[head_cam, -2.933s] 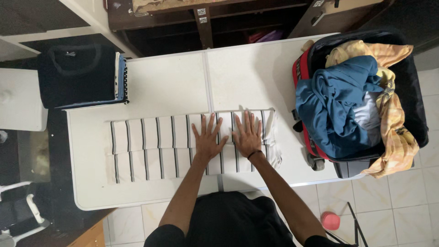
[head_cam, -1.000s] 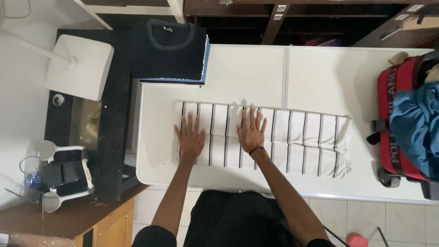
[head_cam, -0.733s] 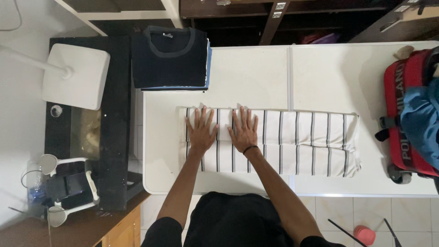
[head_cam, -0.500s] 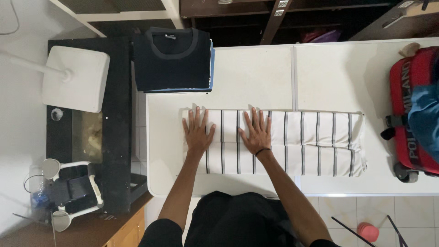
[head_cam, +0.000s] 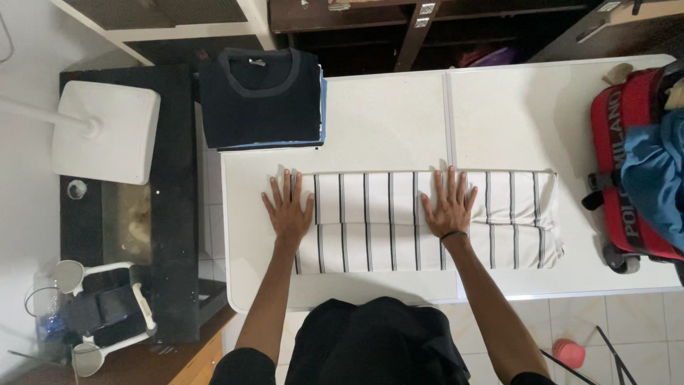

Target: The person folds a striped shirt by hand on a table and then stacks it with other shirts.

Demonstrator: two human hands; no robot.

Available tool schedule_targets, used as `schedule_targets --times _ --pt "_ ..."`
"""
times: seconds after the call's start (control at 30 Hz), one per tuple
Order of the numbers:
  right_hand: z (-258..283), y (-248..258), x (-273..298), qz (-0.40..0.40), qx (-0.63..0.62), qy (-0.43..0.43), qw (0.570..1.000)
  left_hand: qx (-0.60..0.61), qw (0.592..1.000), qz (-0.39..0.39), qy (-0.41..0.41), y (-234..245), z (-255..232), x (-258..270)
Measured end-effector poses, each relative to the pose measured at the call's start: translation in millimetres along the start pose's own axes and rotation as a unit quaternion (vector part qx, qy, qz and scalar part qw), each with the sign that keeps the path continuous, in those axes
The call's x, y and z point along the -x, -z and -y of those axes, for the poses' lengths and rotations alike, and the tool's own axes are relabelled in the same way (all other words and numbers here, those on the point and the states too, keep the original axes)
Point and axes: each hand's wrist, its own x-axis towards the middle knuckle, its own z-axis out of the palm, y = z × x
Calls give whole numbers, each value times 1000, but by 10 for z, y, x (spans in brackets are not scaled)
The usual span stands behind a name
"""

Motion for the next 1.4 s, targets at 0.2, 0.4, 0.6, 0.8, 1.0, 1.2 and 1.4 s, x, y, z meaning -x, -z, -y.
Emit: schedule_targets --times 0.2,0.4,0.6,0.8,1.0,1.2,1.4 --pt "-172 56 3 -6 -45 -58 997 14 1000 6 3 3 32 31" --pt "-167 26 159 -25 -57 -10 998 40 995 -83 -50 -152 277 -120" --pt "493 53 385 29 -131 83 987 92 995 -44 -19 -2 416 -429" --pt "1461 339 665 104 -258 114 954 186 982 1 -24 186 485 -582" --pt "2181 287 688 139 -409 127 893 285 950 102 77 472 381 -508" --pt "2662 103 572 163 -409 71 895 319 942 86 64 639 270 -469" --pt "2997 75 584 115 -422 -7 899 337 922 177 75 1088 -119 -378"
